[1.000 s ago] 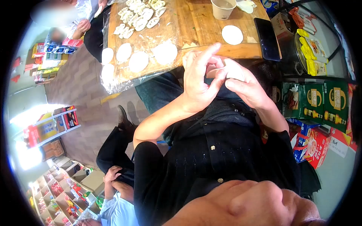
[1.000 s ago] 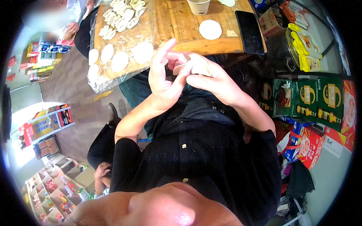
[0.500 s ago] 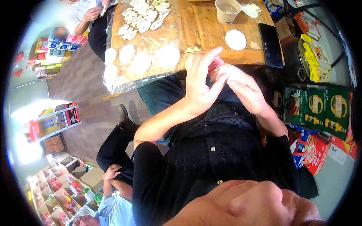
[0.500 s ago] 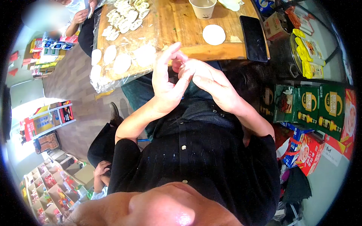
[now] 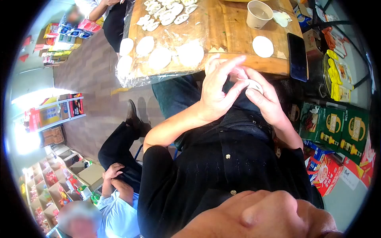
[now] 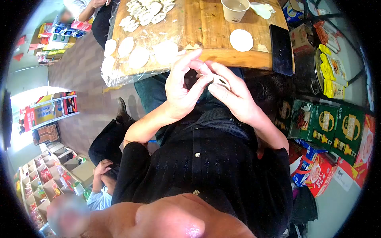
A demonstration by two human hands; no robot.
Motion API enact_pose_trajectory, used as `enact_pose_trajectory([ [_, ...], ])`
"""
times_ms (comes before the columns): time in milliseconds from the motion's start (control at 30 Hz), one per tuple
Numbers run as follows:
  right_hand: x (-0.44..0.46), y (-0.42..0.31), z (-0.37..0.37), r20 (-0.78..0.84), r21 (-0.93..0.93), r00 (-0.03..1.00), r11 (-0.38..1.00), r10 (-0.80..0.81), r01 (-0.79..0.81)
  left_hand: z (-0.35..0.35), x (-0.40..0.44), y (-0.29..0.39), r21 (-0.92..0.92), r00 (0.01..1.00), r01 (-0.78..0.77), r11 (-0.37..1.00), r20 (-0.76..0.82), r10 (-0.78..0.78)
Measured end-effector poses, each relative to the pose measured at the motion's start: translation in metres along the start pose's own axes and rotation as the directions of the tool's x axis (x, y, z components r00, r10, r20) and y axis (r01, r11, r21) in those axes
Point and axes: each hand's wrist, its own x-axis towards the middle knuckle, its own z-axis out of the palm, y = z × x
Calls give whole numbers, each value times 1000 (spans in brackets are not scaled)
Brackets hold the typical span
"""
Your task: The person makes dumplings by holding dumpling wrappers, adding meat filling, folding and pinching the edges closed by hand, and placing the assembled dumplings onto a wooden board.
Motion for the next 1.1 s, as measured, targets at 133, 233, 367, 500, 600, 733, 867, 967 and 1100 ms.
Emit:
enact_pose_trajectory([
  [133,4,-11,-5,106,-703,957,661,-269,264,-10,4,2,85,996,-93,992,3,93],
  [233,7,-12,-4,151,-780,935,542,-322,313,-13,5,2,96,994,-113,989,9,113],
  [367,10,-10,-5,166,-755,910,545,-379,365,-12,-1,3,-151,999,-41,988,-38,36],
  [500,12,5,-3,-70,-456,896,813,-438,362,-6,-11,1,-401,982,148,904,-47,-182],
  [600,15,10,-3,-94,-398,905,849,-415,348,-2,-11,0,-481,970,182,858,-56,-237],
  [733,18,15,0,-143,-378,896,860,-421,344,2,-16,-1,-475,970,145,868,-105,-219],
  [867,18,21,3,-158,-350,898,874,-411,338,7,-22,-5,-408,952,141,902,-194,-237],
  [967,19,23,3,-165,-298,904,894,-393,335,5,-24,-6,-468,954,172,867,-139,-264],
  [1100,20,20,2,-143,-414,893,845,-427,338,5,-23,-8,-510,948,177,842,-141,-285],
])
